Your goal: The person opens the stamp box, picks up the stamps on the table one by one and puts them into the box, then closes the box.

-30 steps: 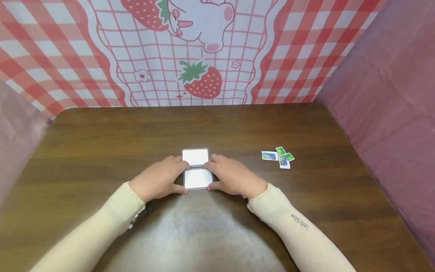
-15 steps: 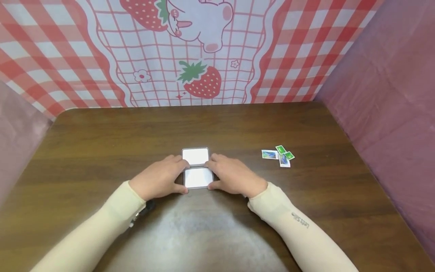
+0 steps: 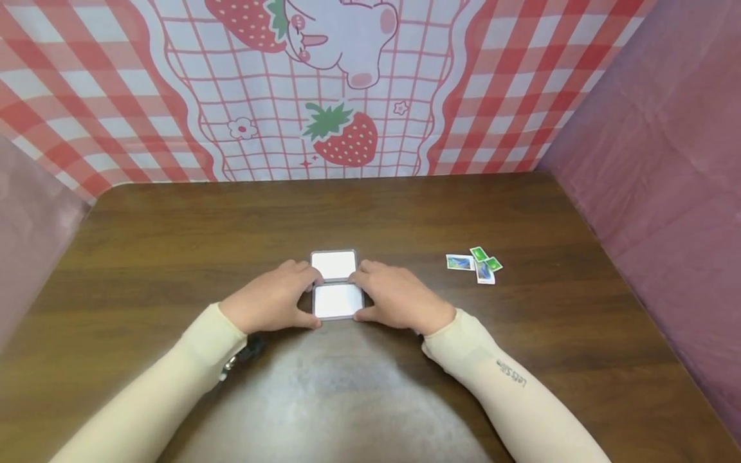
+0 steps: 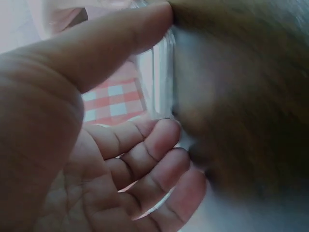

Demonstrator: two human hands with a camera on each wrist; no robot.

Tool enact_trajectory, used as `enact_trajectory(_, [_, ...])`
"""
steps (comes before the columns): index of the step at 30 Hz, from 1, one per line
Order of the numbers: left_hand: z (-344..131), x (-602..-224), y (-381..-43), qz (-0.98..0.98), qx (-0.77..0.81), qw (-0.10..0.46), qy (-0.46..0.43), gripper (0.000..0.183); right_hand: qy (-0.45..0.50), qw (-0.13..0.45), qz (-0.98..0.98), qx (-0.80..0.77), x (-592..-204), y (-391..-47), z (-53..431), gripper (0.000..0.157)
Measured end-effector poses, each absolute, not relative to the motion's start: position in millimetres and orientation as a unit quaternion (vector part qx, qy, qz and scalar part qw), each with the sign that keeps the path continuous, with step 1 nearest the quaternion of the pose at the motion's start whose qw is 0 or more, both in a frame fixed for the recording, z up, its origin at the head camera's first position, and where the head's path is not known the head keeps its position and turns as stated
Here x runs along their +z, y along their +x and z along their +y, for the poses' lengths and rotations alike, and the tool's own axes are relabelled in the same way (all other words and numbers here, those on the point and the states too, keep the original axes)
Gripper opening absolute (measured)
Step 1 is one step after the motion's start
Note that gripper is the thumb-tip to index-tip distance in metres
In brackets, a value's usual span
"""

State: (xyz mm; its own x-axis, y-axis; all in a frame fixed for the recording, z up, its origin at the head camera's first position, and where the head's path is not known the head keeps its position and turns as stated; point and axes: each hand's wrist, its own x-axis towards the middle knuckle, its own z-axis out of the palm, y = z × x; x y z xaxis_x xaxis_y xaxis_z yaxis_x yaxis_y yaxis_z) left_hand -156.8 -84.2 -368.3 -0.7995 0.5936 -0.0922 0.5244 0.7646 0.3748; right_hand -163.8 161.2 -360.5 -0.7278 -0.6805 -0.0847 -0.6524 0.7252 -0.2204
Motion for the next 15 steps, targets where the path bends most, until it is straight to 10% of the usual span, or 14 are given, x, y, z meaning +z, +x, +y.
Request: enact_trajectory(15, [-79.3, -373.3, -162.2, 0.94, 0.153, 0.071, 0.296, 0.056, -0.333, 0.095, 0.933, -0.098, -362.8, -177.3, 161.7, 0.058])
